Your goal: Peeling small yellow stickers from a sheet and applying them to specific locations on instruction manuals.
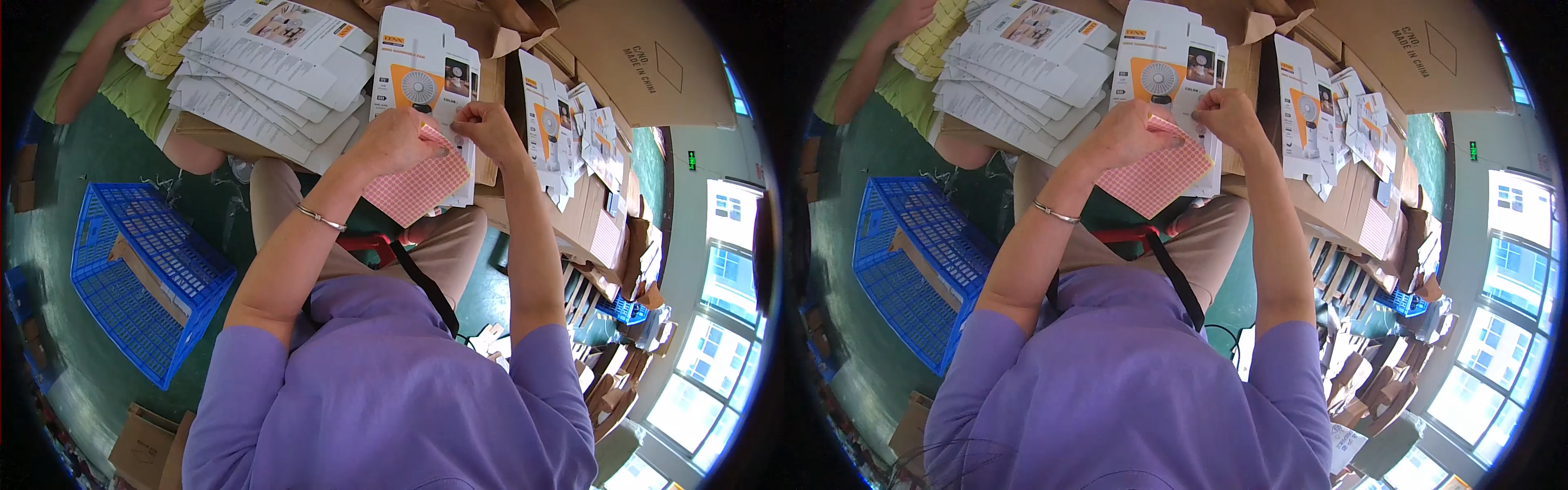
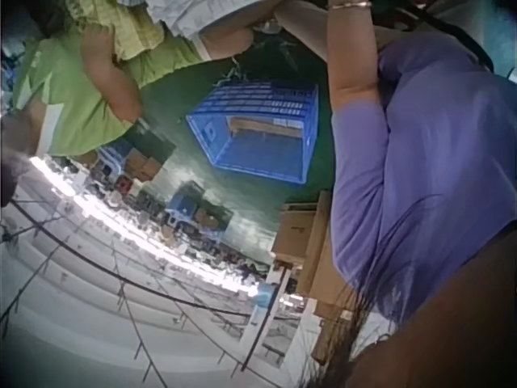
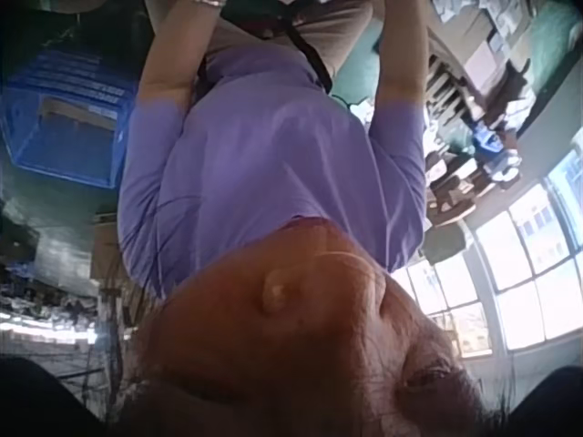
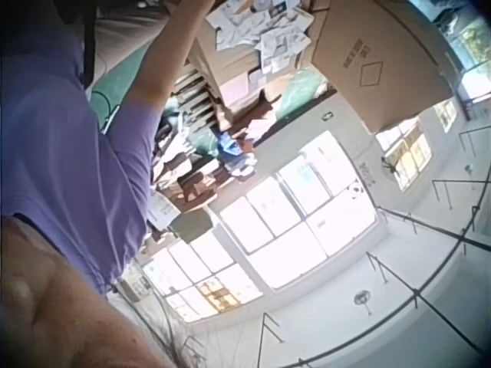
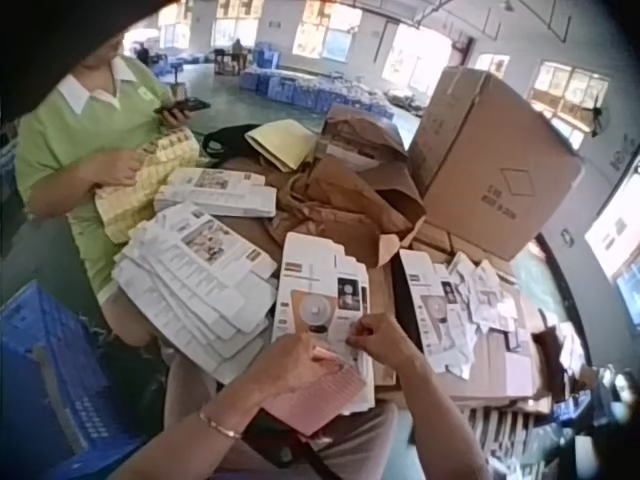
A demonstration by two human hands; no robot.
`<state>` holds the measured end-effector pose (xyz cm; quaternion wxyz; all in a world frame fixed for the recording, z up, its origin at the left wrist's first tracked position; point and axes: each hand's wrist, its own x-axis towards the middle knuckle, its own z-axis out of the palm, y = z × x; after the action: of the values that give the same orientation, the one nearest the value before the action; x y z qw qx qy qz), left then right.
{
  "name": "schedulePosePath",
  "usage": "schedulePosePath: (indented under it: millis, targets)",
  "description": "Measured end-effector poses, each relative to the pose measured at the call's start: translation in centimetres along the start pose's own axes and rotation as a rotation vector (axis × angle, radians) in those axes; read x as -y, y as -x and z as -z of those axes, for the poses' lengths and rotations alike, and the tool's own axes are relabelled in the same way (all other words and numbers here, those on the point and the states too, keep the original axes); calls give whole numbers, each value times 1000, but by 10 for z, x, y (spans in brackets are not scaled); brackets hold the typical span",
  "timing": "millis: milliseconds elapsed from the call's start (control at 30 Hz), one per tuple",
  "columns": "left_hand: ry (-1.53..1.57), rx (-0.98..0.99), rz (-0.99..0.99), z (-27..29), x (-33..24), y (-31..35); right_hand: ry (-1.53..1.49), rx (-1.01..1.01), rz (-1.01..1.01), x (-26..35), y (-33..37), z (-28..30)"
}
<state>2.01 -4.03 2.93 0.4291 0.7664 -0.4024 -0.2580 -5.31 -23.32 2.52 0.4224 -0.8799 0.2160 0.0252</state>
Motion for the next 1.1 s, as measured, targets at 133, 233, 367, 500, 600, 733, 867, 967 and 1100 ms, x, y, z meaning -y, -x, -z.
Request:
schedulePosePath:
  millis: [133,233,367,500,600,733,867,967,1100]
  targets:
    - [-12,-11,-6,1,-2,2,202,-57,-30,11,0,-4]
    - [-48,-18,-24,3,-3,0,195,-132,-52,1,-3,-1]
    - [35,6,-10,-2,3,0,-216,-253,-201,-12,11,5]
    - [36,17,5,4,0,2,-266,-231,-273,9,25,4]
    - [52,-8,-40,3,-1,3,-124,-231,-267,14,25,7]
    - [66,16,10,2,-2,3,-278,-263,-341,24,27,4]
    - [106,27,-8,8,-7,3,-169,-284,-217,23,28,-1]
    - [164,20,-55,18,-12,6,-579,-164,-155,23,35,7]
    - [205,-29,-112,18,-9,6,-680,-415,-111,-17,39,61]
